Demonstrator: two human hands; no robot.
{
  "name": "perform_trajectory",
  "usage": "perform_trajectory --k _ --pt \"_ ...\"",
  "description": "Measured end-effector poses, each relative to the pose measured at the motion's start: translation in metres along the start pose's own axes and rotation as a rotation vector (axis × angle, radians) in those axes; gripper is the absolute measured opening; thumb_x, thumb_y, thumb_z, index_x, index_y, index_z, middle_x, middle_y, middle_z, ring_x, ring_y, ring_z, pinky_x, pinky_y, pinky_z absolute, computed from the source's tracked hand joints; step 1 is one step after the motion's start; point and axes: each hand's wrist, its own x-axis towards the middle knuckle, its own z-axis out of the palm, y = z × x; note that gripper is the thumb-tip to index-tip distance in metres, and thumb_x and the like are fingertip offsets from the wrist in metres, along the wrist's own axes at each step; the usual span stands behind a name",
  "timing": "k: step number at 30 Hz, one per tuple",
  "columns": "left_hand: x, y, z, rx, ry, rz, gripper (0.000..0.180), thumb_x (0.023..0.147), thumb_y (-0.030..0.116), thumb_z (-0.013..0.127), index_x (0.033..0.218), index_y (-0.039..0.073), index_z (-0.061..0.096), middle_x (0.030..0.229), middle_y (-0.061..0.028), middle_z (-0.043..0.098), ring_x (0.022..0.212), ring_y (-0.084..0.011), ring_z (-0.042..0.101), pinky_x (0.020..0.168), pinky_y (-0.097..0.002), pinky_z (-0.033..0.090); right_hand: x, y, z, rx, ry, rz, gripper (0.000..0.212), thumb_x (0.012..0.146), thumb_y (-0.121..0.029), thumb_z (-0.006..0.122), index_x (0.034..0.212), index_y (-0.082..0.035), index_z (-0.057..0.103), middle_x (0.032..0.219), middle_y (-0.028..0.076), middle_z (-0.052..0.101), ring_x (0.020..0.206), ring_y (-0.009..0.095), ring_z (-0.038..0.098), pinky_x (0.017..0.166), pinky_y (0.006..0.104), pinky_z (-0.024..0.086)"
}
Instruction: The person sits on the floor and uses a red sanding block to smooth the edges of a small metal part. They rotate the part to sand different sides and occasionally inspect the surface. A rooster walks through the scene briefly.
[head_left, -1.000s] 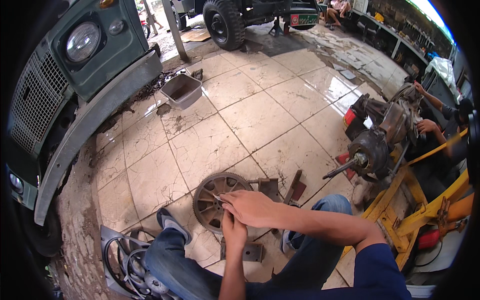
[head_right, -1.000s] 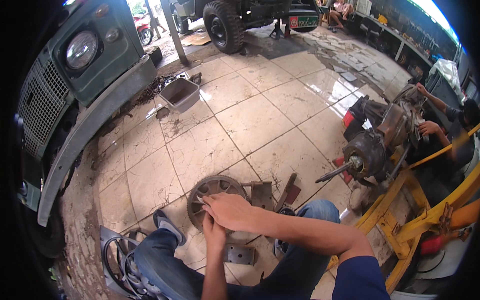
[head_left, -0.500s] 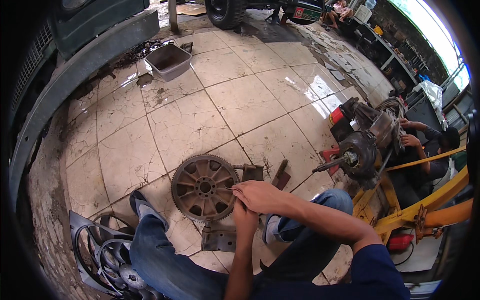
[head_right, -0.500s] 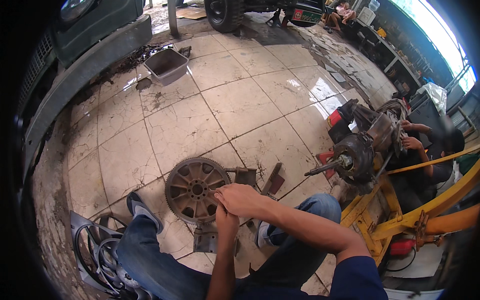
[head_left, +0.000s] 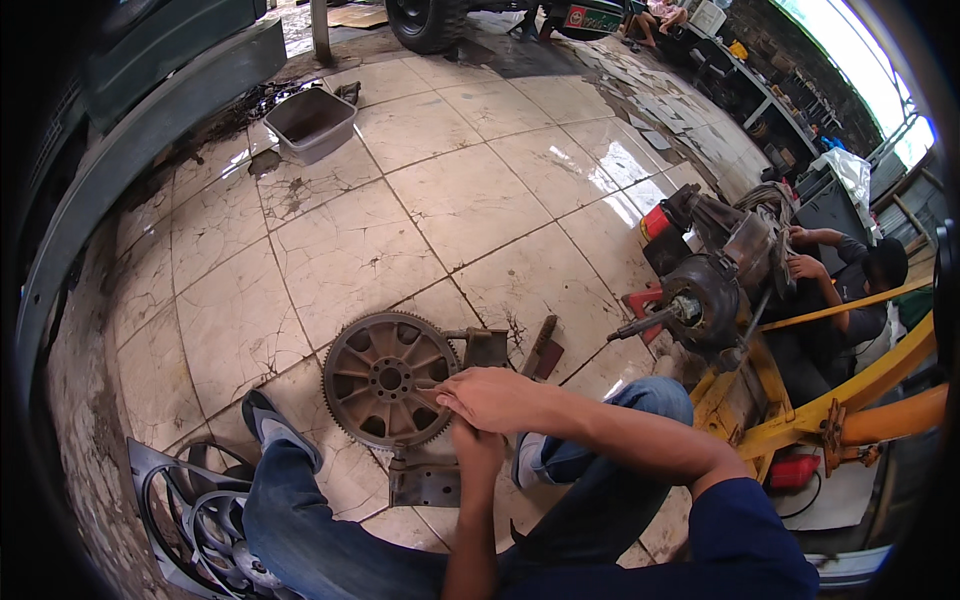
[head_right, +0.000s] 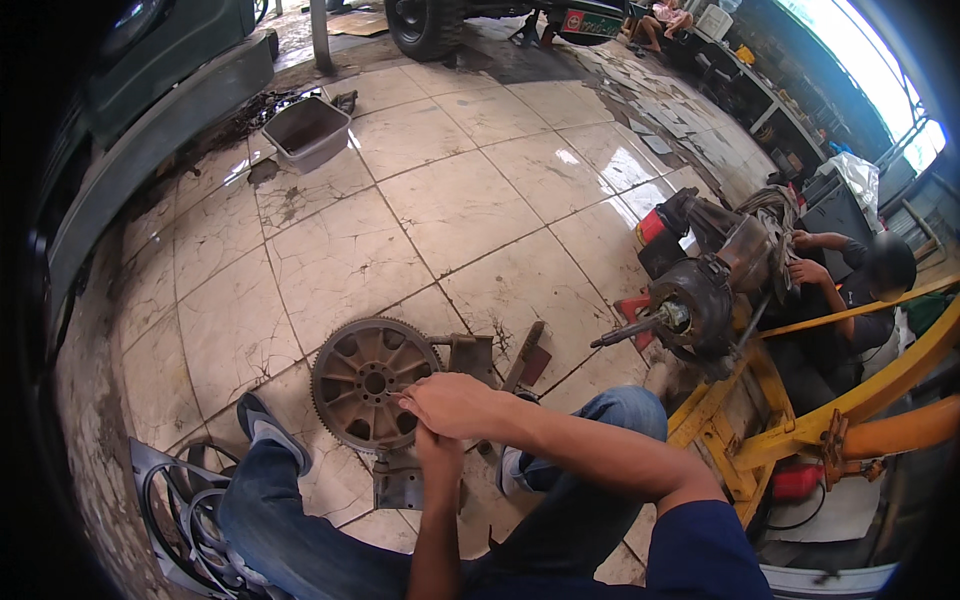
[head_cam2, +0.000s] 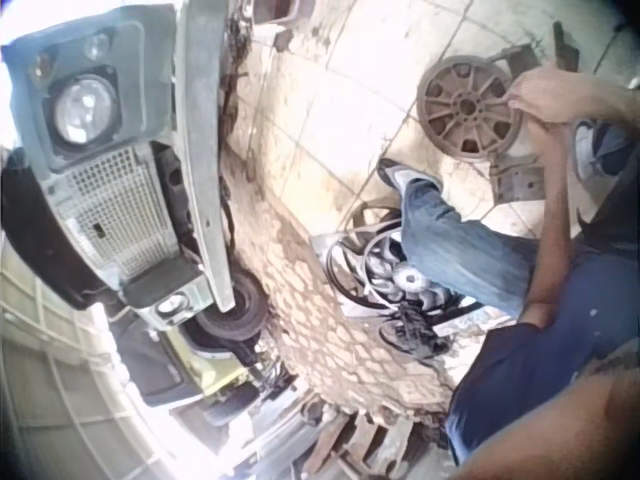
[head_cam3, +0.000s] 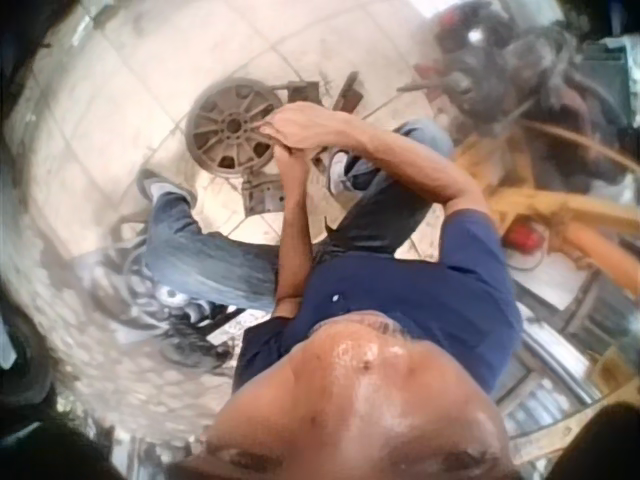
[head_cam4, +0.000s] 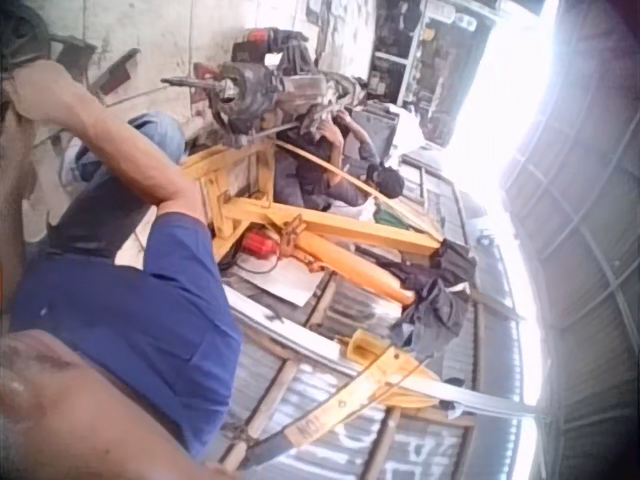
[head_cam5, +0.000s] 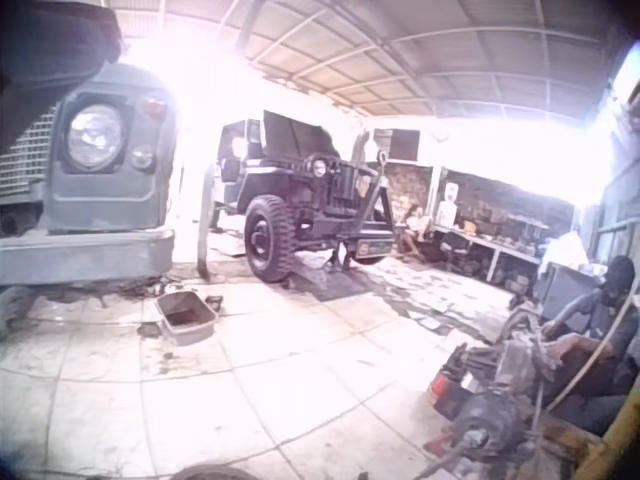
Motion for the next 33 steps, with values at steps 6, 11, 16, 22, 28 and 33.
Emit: perform_trajectory --k 6,11,16,22,28,33 --pt "-0.001 -0.013 -0.007 0.175 0.033 0.223 0.037 0.098 0.019 0.052 0.123 -0.008 0.051 0.116 -0.0175 0.062 0.107 -0.027 0.062 0.091 -0.0362 0.048 0.004 -0.026 -0.027 0.011 -0.159 0.066 0.045 0.105 -0.032 0.038 0.126 0.002 0.059 0.127 0.017 0.062 0.124 0.034 0.052 0.104 0.0398 0.043" --pt "0.008 0.006 -0.013 -0.176 0.107 -0.036 0.037 0.102 0.022 0.05 0.123 -0.008 0.052 0.116 -0.0154 0.062 0.105 -0.0229 0.062 0.088 -0.0334 0.049 -0.006 -0.03 -0.031 0.018 -0.096 -0.006 0.045 0.105 -0.033 0.038 0.127 0.002 0.058 0.128 0.017 0.061 0.127 0.033 0.051 0.106 0.0393 0.042" --pt "-0.001 -0.008 -0.009 0.108 -0.076 0.047 0.04 0.102 0.023 0.05 0.127 -0.009 0.049 0.118 -0.0158 0.061 0.106 -0.0228 0.062 0.091 -0.032 0.049 0.001 -0.028 -0.029 0.026 -0.051 0.012 0.041 0.103 -0.029 0.042 0.118 0.005 0.061 0.118 0.02 0.064 0.116 0.036 0.057 0.099 0.041 0.046" --pt "0.002 0.016 -0.009 -0.038 0.117 -0.033 0.047 0.102 0.028 0.049 0.137 -0.003 0.045 0.132 -0.0145 0.055 0.118 -0.0197 0.056 0.096 -0.03 0.046 -0.003 -0.023 -0.012 -0.084 0.094 -0.134 0.044 0.104 -0.03 0.04 0.123 0.004 0.059 0.129 0.021 0.06 0.127 0.034 0.051 0.107 0.0395 0.041" --pt "0.006 0.031 -0.013 -0.291 0.127 -0.143 0.047 0.104 0.027 0.048 0.135 -0.008 0.044 0.128 -0.0159 0.057 0.116 -0.0204 0.058 0.094 -0.031 0.048 -0.001 -0.016 -0.004 -0.105 0.069 -0.182 0.048 0.105 -0.031 0.036 0.13 0.006 0.055 0.136 0.022 0.055 0.132 0.035 0.047 0.114 0.0397 0.034" --pt "0.005 0.018 -0.011 -0.12 0.007 0.003 0.047 0.103 0.026 0.049 0.136 -0.007 0.043 0.127 -0.0163 0.058 0.115 -0.0206 0.058 0.094 -0.0314 0.048 0.001 -0.017 -0.015 -0.043 0.029 -0.07 0.048 0.105 -0.032 0.036 0.131 0.005 0.055 0.138 0.021 0.054 0.133 0.037 0.045 0.113 0.0398 0.035"
